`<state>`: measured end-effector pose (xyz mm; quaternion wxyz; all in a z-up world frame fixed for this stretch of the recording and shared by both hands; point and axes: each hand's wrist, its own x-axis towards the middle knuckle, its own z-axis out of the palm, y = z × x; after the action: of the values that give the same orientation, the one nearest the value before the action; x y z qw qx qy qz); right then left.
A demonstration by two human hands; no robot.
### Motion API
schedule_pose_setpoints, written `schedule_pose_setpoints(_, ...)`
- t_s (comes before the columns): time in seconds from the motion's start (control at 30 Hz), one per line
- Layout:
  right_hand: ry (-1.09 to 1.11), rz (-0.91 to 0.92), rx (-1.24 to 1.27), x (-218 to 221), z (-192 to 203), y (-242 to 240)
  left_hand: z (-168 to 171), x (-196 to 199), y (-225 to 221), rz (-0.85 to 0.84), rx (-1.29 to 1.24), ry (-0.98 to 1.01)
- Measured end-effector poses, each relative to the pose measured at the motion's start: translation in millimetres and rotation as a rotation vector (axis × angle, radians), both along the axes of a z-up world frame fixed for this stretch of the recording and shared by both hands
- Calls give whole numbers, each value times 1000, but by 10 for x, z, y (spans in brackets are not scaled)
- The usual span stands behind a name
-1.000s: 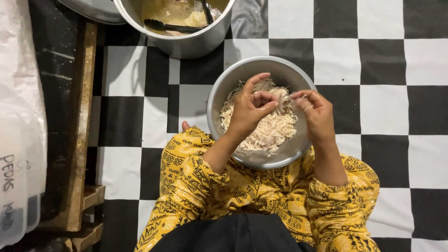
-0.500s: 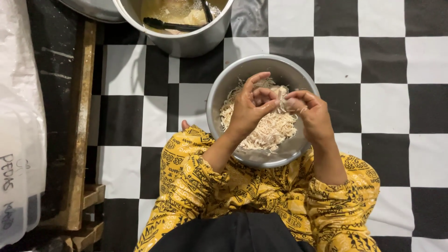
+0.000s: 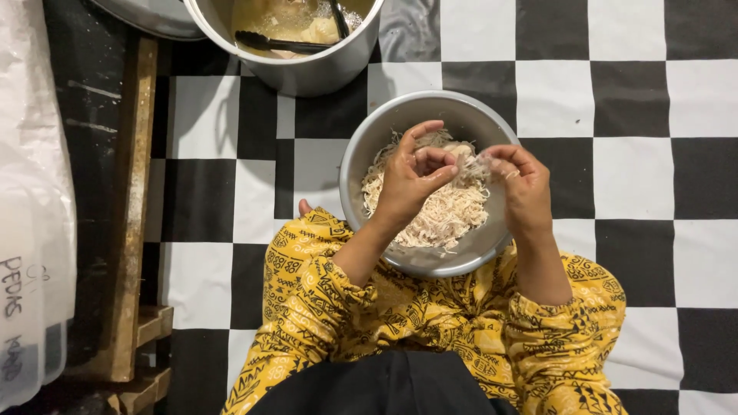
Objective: A person sitting on the floor is shredding cooked meat by hand into a bowl.
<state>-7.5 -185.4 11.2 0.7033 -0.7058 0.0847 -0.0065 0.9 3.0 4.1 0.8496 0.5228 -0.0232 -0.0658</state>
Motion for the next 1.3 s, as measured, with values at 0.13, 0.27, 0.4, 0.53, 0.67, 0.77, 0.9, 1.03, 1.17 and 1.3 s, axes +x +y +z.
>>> schedule_pose_setpoints(0.13,-58,81,-2,-71,148,223,3,6,-11,3,32,-17)
schedule_pose_setpoints(0.27,-113,104,-39,-95,88,257,-5,-24,-2,-13,117,-33)
schedule_pose_setpoints(0.4,-138,29,-146,11,-21,122,62,-12,-8,-40,30,1)
schedule_pose_setpoints(0.53,-68,55,-101,-59,90,137,68,-1,25,-31,30,21)
schedule_pose_setpoints(0.67,-85,74,-48,-115,198,308,113,-31,27,-23,125,6)
schedule_pose_setpoints(0.77,-132,72,-104,-140,151,313,94,-47,26,-21,181,-23)
schedule_pose_setpoints(0.9,-176,-11,-142,-19,56,209,-9,-13,-29,-22,104,-15)
schedule_pose_setpoints(1.03,-94,-25,-52,-52,146,170,64,-10,6,7,98,-27)
schedule_pose_setpoints(1.17,-103,77,-41,-111,185,287,140,-19,15,-1,130,-6)
schedule_pose_setpoints(1.3,-176,92,-244,-159,226,305,149,-52,37,4,212,-22)
